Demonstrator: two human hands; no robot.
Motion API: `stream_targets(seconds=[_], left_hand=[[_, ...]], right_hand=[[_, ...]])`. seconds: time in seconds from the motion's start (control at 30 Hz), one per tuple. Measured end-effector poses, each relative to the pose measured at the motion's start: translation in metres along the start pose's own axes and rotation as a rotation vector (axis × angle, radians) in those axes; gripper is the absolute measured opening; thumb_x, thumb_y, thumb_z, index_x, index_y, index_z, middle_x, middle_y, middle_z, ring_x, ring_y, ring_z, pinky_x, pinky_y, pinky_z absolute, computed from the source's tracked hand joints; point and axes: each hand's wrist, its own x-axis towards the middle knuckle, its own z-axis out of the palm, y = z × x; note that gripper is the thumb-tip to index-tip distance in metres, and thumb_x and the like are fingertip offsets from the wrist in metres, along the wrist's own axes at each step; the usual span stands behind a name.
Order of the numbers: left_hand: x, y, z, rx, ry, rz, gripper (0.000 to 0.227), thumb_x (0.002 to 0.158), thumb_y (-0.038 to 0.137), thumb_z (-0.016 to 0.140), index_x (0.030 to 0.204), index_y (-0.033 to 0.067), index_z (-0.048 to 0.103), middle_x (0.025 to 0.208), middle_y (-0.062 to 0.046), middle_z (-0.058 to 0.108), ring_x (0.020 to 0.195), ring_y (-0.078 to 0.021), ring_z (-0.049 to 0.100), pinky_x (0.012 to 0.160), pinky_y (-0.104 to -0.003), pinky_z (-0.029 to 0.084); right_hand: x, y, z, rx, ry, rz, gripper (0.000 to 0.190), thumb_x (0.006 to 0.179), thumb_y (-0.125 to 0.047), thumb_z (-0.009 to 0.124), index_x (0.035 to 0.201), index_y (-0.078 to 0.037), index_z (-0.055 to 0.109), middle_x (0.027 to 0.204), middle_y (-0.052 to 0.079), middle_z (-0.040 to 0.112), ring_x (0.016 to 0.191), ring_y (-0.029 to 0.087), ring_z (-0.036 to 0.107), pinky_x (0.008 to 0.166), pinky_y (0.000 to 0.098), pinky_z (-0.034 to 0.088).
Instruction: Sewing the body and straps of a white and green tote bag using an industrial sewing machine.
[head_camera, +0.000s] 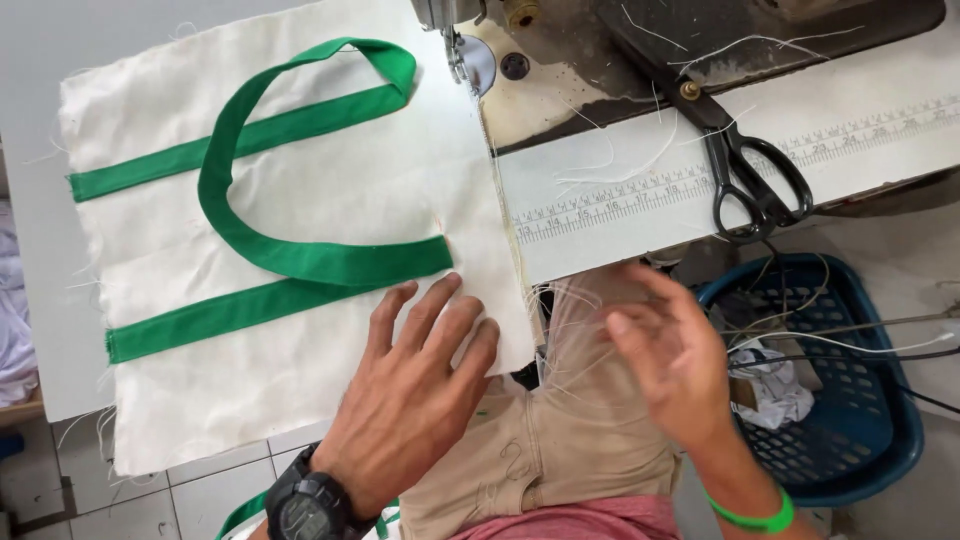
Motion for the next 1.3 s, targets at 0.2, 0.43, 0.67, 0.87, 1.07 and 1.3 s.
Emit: stream_targets(seconds=[0.2,0.43,0.67,0.87,1.07,1.3], left_hand=[[-0.001,0.007,0.013,-0.031,0.130,-0.020,0.018,0.111,0.017,0.067,0.122,0.0026,0.067,0.128,-0.017,0.069,0.128,-0.0446,0.067,0.112,-0.064,0.050],[-0.011,0.013,0.021,-0.109,0.222,0.039,0.020,0.108,0.001,0.056,0.123,-0.0024,0.071,0.120,-0.017,0.068,0.108,-0.0368,0.069,0.096,-0.056,0.054],[-0.021,0.016,0.048,-0.104,0.365,0.148,0.015,0.108,0.002,0.066,0.115,-0.0074,0.075,0.117,-0.021,0.071,0.100,-0.0345,0.071,0.086,-0.052,0.057],[-0.018,0.017,0.053,-0.075,0.364,0.109,0.015,0.108,0.005,0.065,0.113,-0.0030,0.076,0.115,-0.017,0.072,0.103,-0.0331,0.073,0.091,-0.054,0.054],[-0.020,0.022,0.064,0.038,0.341,0.031,0.019,0.108,0.012,0.074,0.124,0.0022,0.076,0.122,-0.015,0.071,0.112,-0.0322,0.072,0.096,-0.052,0.055],[-0.015,0.020,0.056,-0.085,0.303,0.030,0.020,0.110,0.002,0.064,0.126,-0.0034,0.074,0.122,-0.016,0.071,0.113,-0.0350,0.072,0.095,-0.054,0.053]], right_hand=[[-0.030,0.027,0.020,0.197,-0.406,0.074,0.039,0.099,-0.025,0.073,0.129,0.001,0.077,0.121,0.012,0.078,0.097,0.022,0.082,0.087,0.0328,0.075],[-0.009,0.056,0.051,0.651,-0.325,0.238,0.029,0.099,-0.010,0.077,0.120,0.009,0.068,0.076,0.023,0.071,0.065,0.032,0.073,0.068,0.0437,0.065],[-0.010,0.046,0.045,0.441,-0.340,0.057,0.011,0.098,-0.005,0.076,0.094,0.005,0.073,0.079,0.015,0.076,0.071,0.021,0.075,0.069,0.0314,0.064],[-0.008,0.048,0.047,0.441,-0.346,0.102,0.013,0.095,-0.004,0.080,0.089,0.004,0.073,0.078,0.014,0.075,0.071,0.020,0.075,0.069,0.0314,0.063],[-0.005,0.035,0.038,0.390,-0.381,0.056,0.014,0.099,-0.008,0.076,0.092,0.003,0.074,0.077,0.013,0.076,0.072,0.019,0.076,0.071,0.0316,0.065],[-0.002,0.021,0.032,0.314,-0.387,0.031,0.012,0.099,-0.009,0.080,0.092,0.001,0.078,0.082,0.005,0.074,0.076,0.011,0.071,0.069,0.0246,0.061]])
